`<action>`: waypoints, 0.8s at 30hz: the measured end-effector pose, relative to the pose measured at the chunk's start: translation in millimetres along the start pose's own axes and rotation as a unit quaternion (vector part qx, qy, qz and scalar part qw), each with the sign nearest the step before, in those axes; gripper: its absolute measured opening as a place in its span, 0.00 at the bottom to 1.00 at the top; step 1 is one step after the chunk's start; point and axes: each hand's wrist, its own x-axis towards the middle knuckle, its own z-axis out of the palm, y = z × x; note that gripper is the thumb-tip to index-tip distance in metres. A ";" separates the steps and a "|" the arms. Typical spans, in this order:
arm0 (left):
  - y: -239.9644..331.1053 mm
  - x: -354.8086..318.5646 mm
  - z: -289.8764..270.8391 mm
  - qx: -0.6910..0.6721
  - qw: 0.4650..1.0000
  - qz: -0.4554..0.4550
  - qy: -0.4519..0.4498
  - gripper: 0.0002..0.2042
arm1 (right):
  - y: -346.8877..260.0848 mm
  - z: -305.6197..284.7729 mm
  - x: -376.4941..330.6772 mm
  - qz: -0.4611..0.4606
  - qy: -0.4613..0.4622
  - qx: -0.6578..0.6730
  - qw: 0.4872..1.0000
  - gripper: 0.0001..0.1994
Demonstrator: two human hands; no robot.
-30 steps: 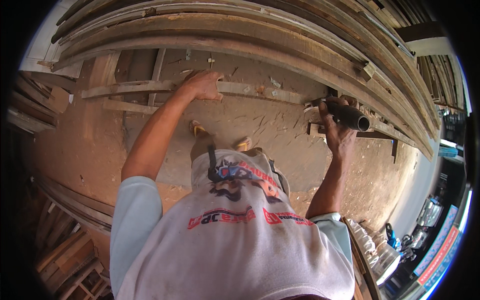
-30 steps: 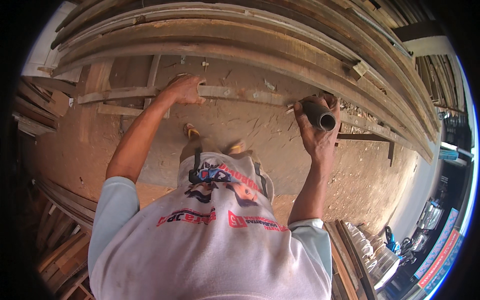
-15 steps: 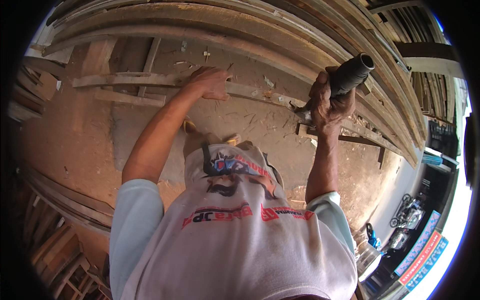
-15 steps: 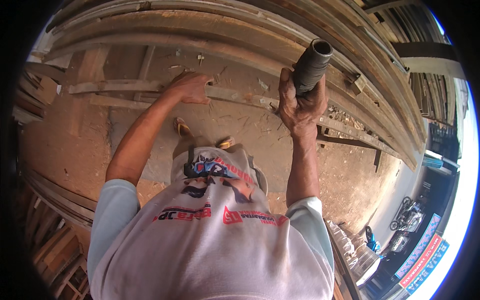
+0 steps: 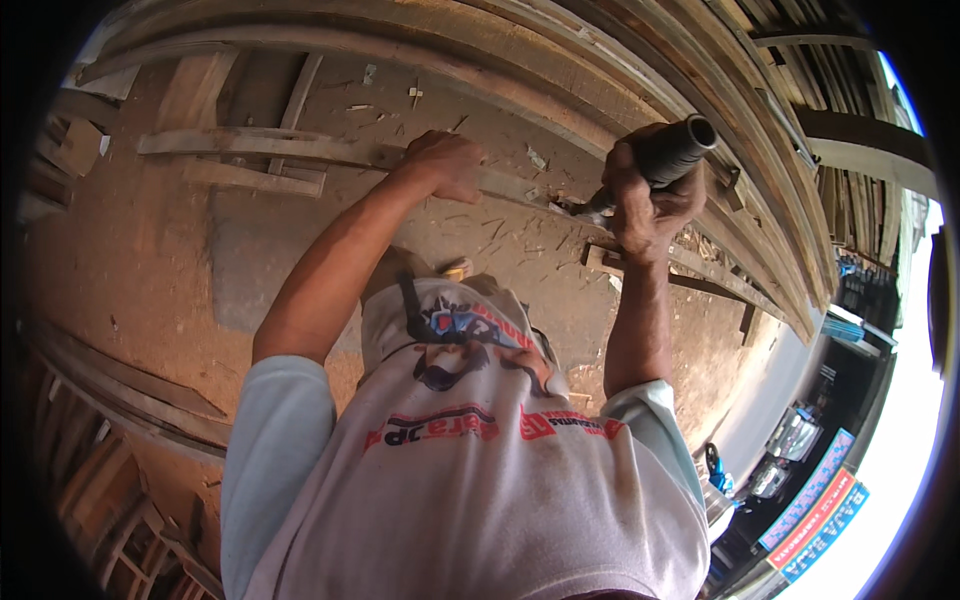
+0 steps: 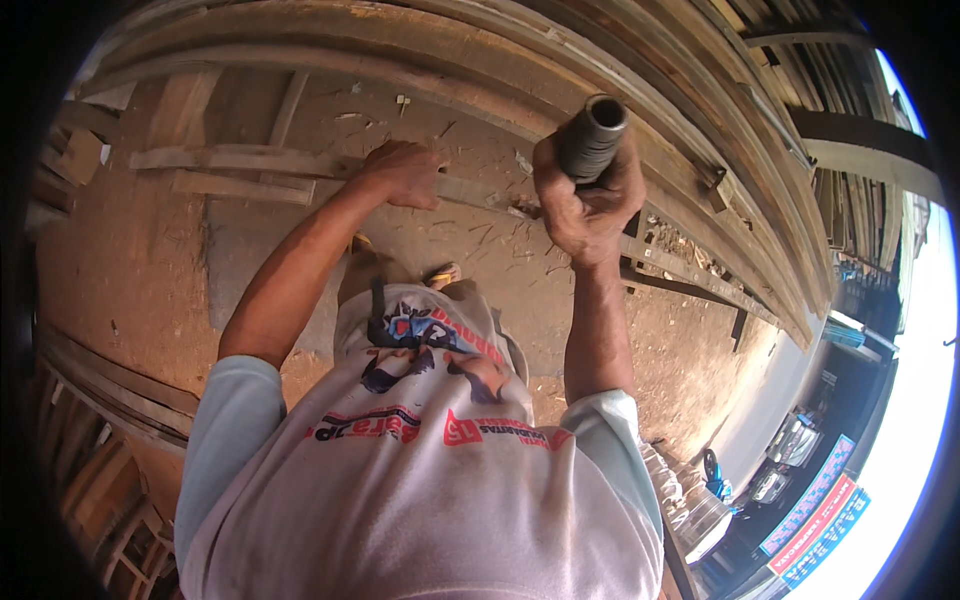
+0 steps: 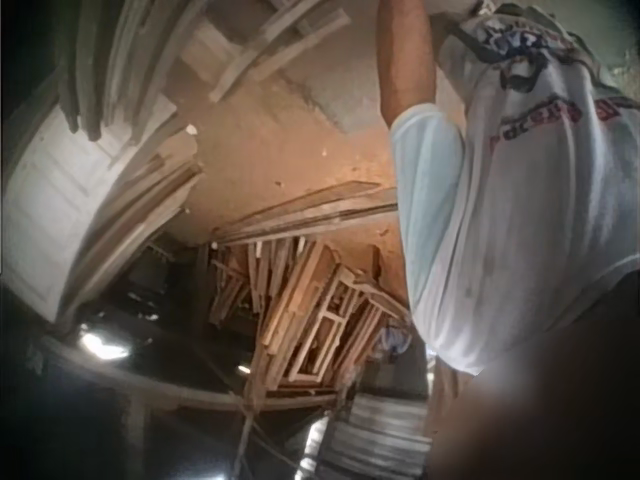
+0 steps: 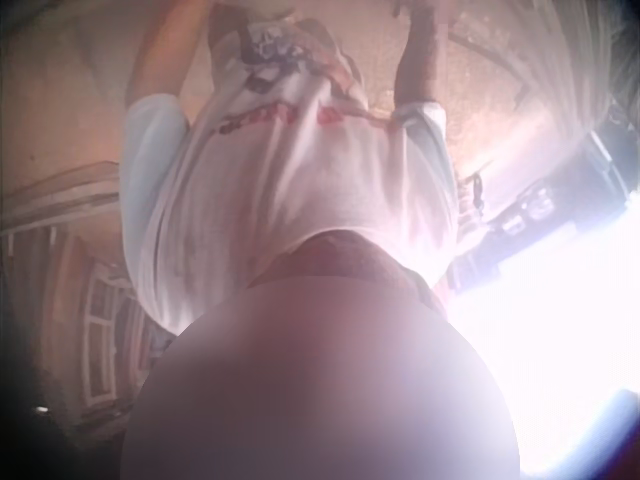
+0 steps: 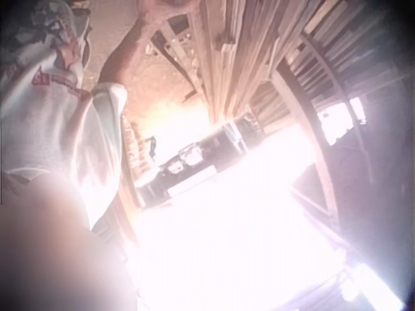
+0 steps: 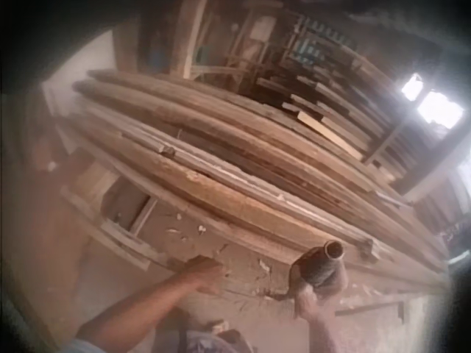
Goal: The person uses a hammer and pliers to remove nails and separate wooden planks from a large curved wooden frame. They repeatedly strike nails with the hammer, pull them out with pliers, and detach sections of the frame, placing the removed pieces aside.
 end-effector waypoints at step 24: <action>-23.3 21.1 24.1 0.031 0.998 0.058 0.019 0.23 | -23.5 -58.4 4.6 0.115 0.157 0.137 0.971 0.08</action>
